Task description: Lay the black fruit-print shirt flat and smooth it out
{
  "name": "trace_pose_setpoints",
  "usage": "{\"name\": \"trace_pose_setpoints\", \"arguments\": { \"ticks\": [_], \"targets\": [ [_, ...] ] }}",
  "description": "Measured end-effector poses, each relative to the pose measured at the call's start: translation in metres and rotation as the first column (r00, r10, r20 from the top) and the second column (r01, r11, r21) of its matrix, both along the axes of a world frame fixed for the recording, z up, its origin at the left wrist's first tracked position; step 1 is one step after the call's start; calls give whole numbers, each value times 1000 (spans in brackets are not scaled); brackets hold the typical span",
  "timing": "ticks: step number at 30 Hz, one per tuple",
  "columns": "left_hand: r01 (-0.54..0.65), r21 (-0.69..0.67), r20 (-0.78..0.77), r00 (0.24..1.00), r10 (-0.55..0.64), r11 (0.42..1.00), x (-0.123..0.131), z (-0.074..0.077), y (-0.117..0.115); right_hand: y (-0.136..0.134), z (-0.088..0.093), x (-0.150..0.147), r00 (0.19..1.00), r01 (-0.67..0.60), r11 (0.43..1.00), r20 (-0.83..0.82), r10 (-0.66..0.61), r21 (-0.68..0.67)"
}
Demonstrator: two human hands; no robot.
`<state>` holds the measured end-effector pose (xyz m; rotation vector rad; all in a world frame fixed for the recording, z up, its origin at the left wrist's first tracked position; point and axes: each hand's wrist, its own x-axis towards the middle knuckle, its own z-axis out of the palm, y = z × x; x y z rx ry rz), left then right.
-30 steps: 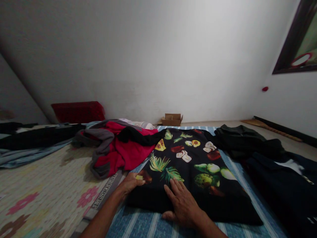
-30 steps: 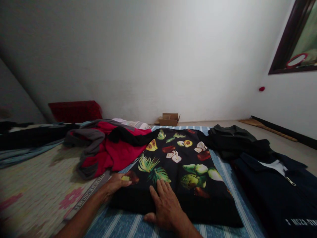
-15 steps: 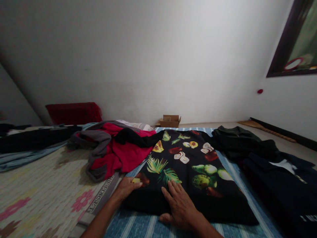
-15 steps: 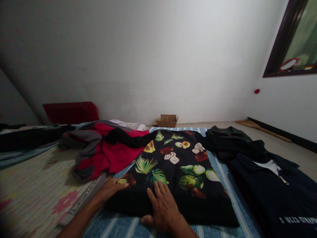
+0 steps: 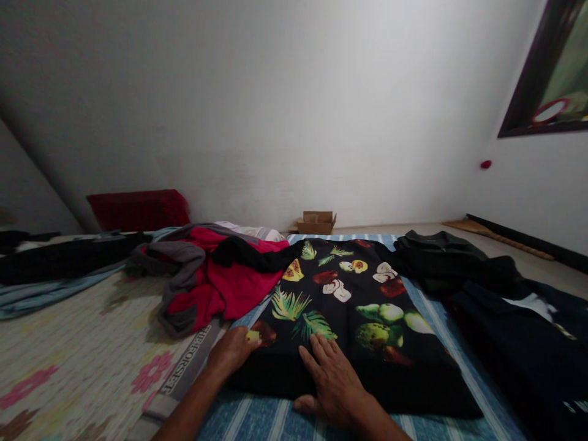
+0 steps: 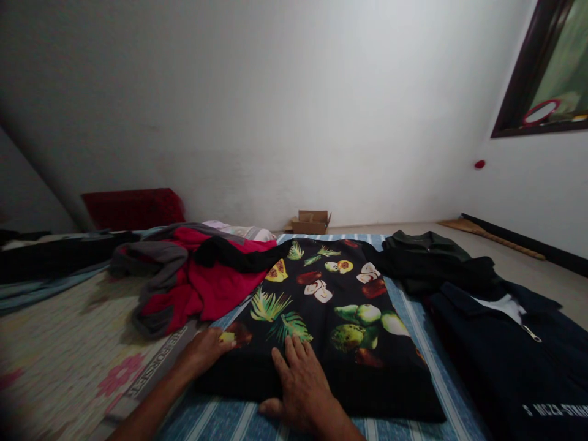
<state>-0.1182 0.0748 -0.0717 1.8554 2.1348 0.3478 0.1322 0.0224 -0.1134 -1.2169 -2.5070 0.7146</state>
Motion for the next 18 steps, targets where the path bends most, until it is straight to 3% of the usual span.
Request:
{"name": "trace_pose_setpoints", "arguments": {
  "ticks": [3, 5, 8, 11, 15, 18],
  "targets": [
    [10, 83, -373, 928, 22, 997, 17, 5, -4, 3, -8, -3, 998, -3, 1000, 56, 4, -10],
    [99, 135, -441, 897, -29, 986, 36, 6, -4, 4, -10, -4, 998, -7, 1000, 60, 7, 0],
    [281, 146, -328, 918, -222, 949, 68, -5, 5, 3, -12, -3, 1000, 2, 999, 26, -3, 41],
    [426, 187, -183, 900, -395, 885, 95, -29, 20, 3, -10, 0, 1000, 0, 996, -20, 2, 89],
    [487, 166, -149, 872, -467, 857, 114, -54, 31, 1, 3, 9, 995, -14, 991, -96, 28, 135],
    [487, 91, -210, 862, -462, 868, 116, -59, 29, 0, 19, 24, 994, 72, 987, -93, -60, 140]
  ]
}}
